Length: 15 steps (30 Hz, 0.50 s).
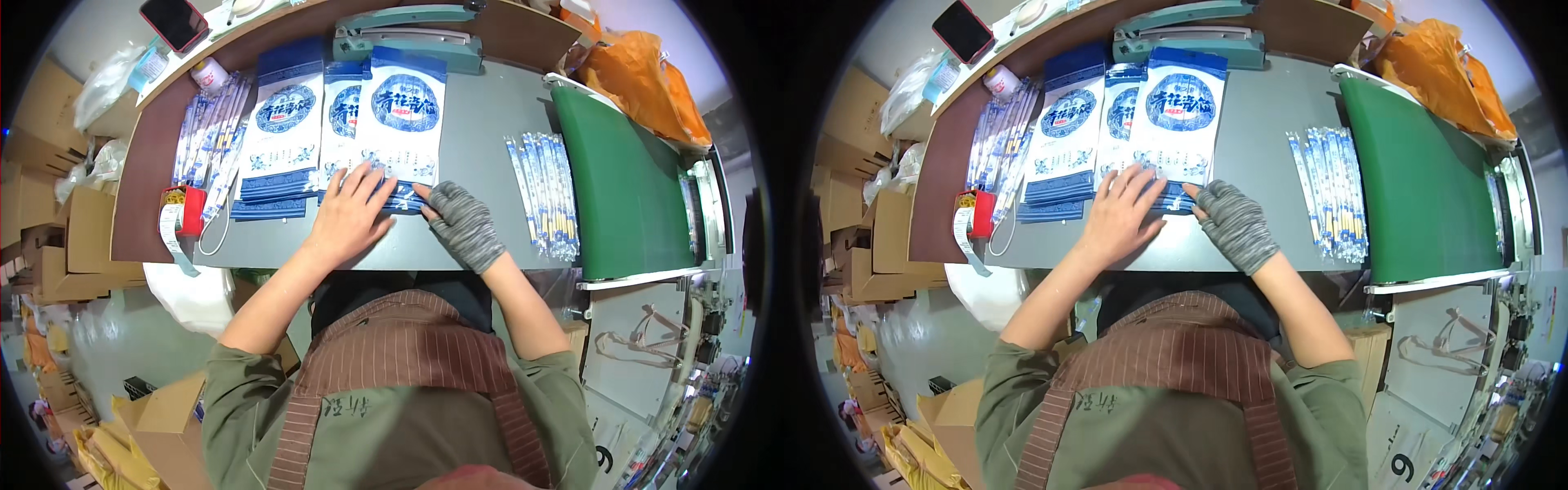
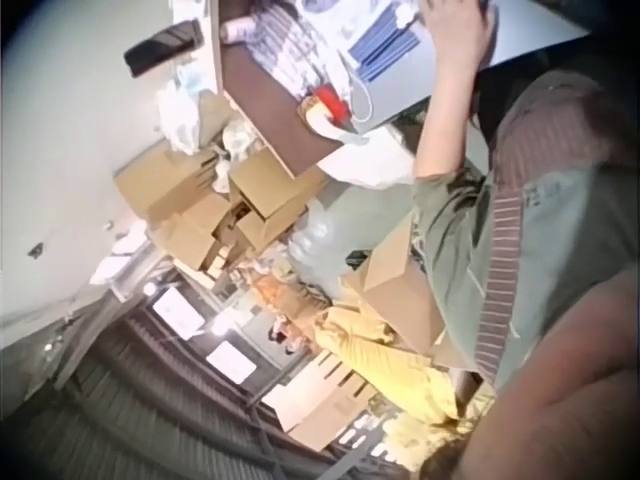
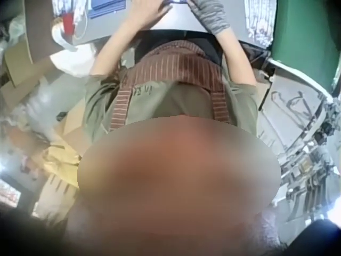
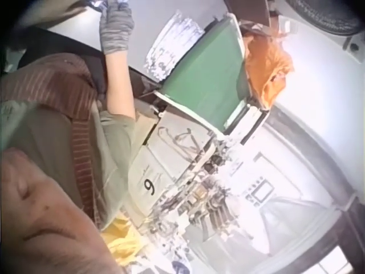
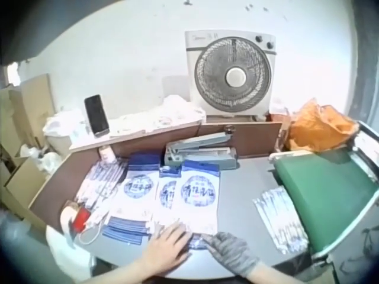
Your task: Packaging bundles of incense sticks into plastic bags and then placing them into a shipping box.
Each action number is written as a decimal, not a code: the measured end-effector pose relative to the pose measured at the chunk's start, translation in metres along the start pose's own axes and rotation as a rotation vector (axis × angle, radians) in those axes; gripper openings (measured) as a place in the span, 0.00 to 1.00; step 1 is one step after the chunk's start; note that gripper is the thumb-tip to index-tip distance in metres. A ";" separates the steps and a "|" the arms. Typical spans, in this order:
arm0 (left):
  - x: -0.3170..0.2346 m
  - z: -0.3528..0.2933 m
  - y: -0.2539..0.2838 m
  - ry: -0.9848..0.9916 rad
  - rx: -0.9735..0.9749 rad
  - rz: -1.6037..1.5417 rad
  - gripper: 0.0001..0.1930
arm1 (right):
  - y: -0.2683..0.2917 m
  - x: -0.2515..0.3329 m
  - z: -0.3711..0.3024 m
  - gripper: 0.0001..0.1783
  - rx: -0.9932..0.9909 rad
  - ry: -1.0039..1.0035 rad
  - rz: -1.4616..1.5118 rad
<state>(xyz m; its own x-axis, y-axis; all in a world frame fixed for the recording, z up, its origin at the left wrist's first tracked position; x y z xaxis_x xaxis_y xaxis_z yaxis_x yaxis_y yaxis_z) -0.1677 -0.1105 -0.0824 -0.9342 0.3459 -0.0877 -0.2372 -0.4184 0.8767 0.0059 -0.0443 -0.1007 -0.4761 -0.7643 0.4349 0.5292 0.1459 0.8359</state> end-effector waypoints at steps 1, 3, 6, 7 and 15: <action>0.003 0.003 -0.002 -0.049 -0.011 0.045 0.20 | 0.005 -0.002 -0.005 0.21 0.003 -0.010 0.000; 0.015 0.010 -0.005 -0.188 -0.066 0.204 0.15 | 0.031 -0.005 -0.006 0.20 -0.054 -0.250 0.213; 0.013 0.031 0.009 -0.296 -0.079 0.165 0.13 | 0.011 -0.059 -0.030 0.35 -0.096 -0.983 1.176; 0.012 0.044 0.026 -0.299 -0.151 0.111 0.11 | 0.011 -0.058 -0.033 0.45 0.003 -0.941 1.463; -0.096 -0.014 0.130 -0.388 0.329 -0.156 0.16 | 0.022 0.039 0.032 0.22 0.072 -0.789 1.373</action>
<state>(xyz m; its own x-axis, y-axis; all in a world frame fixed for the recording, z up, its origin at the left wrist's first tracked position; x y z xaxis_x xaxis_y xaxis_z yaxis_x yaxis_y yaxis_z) -0.1125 -0.2095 0.0332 -0.7124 0.6944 -0.1019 -0.2110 -0.0735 0.9747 -0.0234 -0.0512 -0.0542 0.0745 0.4701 0.8795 0.8242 0.4675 -0.3197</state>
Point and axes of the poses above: each hand's wrist, its own z-axis towards the middle knuckle, its own y-axis out of the back of the hand, x = y × z, the point moved 4 cm from there along z, towards the middle knuckle
